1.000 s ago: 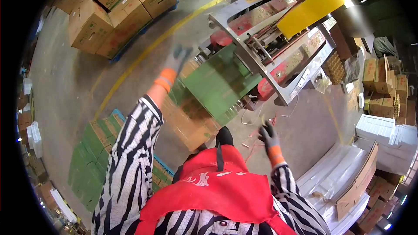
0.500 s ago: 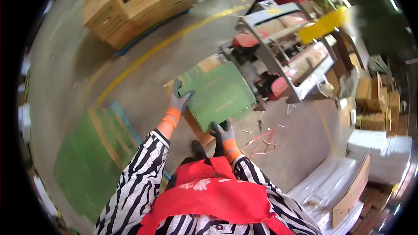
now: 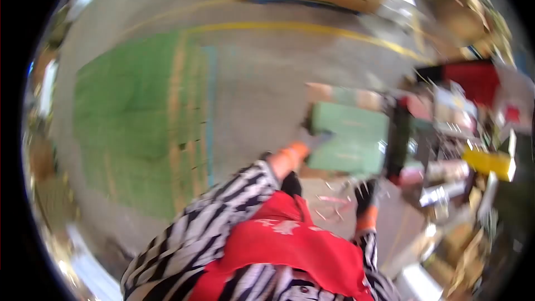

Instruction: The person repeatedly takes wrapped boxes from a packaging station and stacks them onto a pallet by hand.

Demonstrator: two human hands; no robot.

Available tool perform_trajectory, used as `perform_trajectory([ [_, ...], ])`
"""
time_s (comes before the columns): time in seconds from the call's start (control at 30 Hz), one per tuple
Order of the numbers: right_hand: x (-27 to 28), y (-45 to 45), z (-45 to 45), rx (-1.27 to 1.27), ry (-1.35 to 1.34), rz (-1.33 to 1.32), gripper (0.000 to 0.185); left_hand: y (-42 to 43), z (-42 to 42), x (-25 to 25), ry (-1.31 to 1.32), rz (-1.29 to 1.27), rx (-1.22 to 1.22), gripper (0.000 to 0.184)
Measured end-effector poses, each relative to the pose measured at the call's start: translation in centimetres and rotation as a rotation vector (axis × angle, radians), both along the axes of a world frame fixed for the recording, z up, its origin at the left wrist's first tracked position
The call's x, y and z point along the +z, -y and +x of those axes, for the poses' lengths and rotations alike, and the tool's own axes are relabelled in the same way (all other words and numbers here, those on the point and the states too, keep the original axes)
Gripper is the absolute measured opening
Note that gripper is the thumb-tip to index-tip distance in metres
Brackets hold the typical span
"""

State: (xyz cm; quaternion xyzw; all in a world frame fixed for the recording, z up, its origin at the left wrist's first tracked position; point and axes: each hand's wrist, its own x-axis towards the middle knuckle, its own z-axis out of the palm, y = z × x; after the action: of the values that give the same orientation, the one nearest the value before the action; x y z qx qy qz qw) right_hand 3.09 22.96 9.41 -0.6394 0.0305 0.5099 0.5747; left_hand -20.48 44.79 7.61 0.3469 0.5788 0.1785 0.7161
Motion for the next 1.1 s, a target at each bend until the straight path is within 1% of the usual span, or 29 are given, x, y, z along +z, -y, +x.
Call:
perform_trajectory([
  [0.03, 1.6, -2.6, -1.3, 0.012, 0.224, -0.039, 0.055, 0.3, -0.1, -3.9, 0.045, 0.096, 0.012, 0.103],
  [0.07, -0.4, -3.4, 0.2, 0.22, 0.462, 0.001, 0.057, 0.8, -0.2, -7.9, 0.091, 0.192, 0.024, 0.1],
  [0.1, -0.7, -5.4, -0.1, 0.119, 0.493, 0.02, 0.057, 1.4, -0.7, -9.2, -0.062, 0.255, 0.039, 0.098],
  [0.13, -0.9, -6.9, -0.9, 0.038, 0.508, 0.038, 0.057, 1.9, -0.7, -8.5, -0.091, 0.266, 0.051, 0.097],
  [0.17, -1.7, -7.3, -0.9, 0.01, 0.509, 0.054, 0.056, 2.4, -0.7, -7.7, -0.12, 0.276, 0.063, 0.095],
  [0.2, -2.6, -7.4, -0.6, -0.016, 0.508, 0.072, 0.056, 2.2, -0.8, -4.4, -0.011, 0.24, 0.053, 0.094],
  [0.23, -2.1, -7.1, -0.4, 0.016, 0.475, 0.063, 0.052, 2.5, -0.9, -2.7, 0.09, 0.194, 0.044, 0.093],
  [0.33, 0.2, -5.0, -0.5, 0.016, 0.249, -0.058, 0.041, 3.6, -0.9, -3.0, 0.131, 0.133, 0.176, 0.086],
  [0.37, 1.2, -4.4, -0.9, -0.038, 0.16, -0.082, 0.041, 3.7, -1.1, -3.4, 0.017, 0.14, 0.122, 0.051],
  [0.47, 0.3, -2.6, 0.1, -0.271, 0.154, -0.041, 0.042, 4.5, -5.0, -5.6, 0.24, -0.289, 0.255, 0.044],
  [0.53, 0.7, -4.0, 1.1, -0.246, 0.013, -0.016, 0.046, 5.6, -8.2, -4.8, 0.193, -0.249, 0.349, 0.045],
  [0.6, 1.0, -5.9, 2.0, -0.229, -0.127, 0.013, 0.049, 6.4, -13.0, -4.9, 0.297, -0.091, 0.428, 0.049],
  [0.63, 0.6, -7.0, 1.8, -0.226, -0.215, 0.006, 0.059, 5.8, -13.0, -3.2, 0.356, -0.098, 0.433, 0.049],
  [0.7, -2.8, -7.9, 1.8, -0.044, -0.071, -0.061, 0.066, 4.1, -13.1, 2.6, 0.472, -0.098, 0.445, 0.049],
  [0.73, -0.7, -10.2, 1.0, -0.168, -0.216, -0.147, 0.066, 2.8, -12.6, 4.0, 0.465, -0.067, 0.447, 0.05],
  [0.77, -2.1, -10.7, 0.5, -0.283, -0.144, -0.101, 0.064, 0.9, -11.3, 5.1, 0.461, -0.038, 0.449, 0.051],
  [0.8, -3.7, -10.5, 0.6, -0.279, -0.015, -0.052, 0.064, -1.1, -10.1, 5.7, 0.458, -0.012, 0.452, 0.052],
  [0.87, -5.9, -9.4, 0.5, -0.276, 0.248, 0.029, 0.063, -4.9, -8.1, 3.1, 0.486, -0.057, 0.435, 0.053],
  [0.9, -3.3, -9.3, 0.1, -0.325, 0.263, 0.023, 0.058, -6.2, -6.7, 2.3, 0.439, -0.063, 0.427, 0.054],
  [1.0, -2.4, -5.7, 0.2, -0.202, 0.13, 0.04, 0.053, -7.2, -1.4, 0.4, 0.371, -0.064, 0.375, 0.056],
  [1.07, -1.9, -1.6, -1.0, -0.046, 0.144, 0.051, 0.051, -5.3, 1.2, -0.3, 0.391, -0.046, 0.302, 0.057],
  [1.1, -1.2, 0.1, -2.3, -0.005, 0.232, -0.013, 0.052, -3.0, 3.0, 1.3, 0.333, -0.089, 0.292, 0.055],
])
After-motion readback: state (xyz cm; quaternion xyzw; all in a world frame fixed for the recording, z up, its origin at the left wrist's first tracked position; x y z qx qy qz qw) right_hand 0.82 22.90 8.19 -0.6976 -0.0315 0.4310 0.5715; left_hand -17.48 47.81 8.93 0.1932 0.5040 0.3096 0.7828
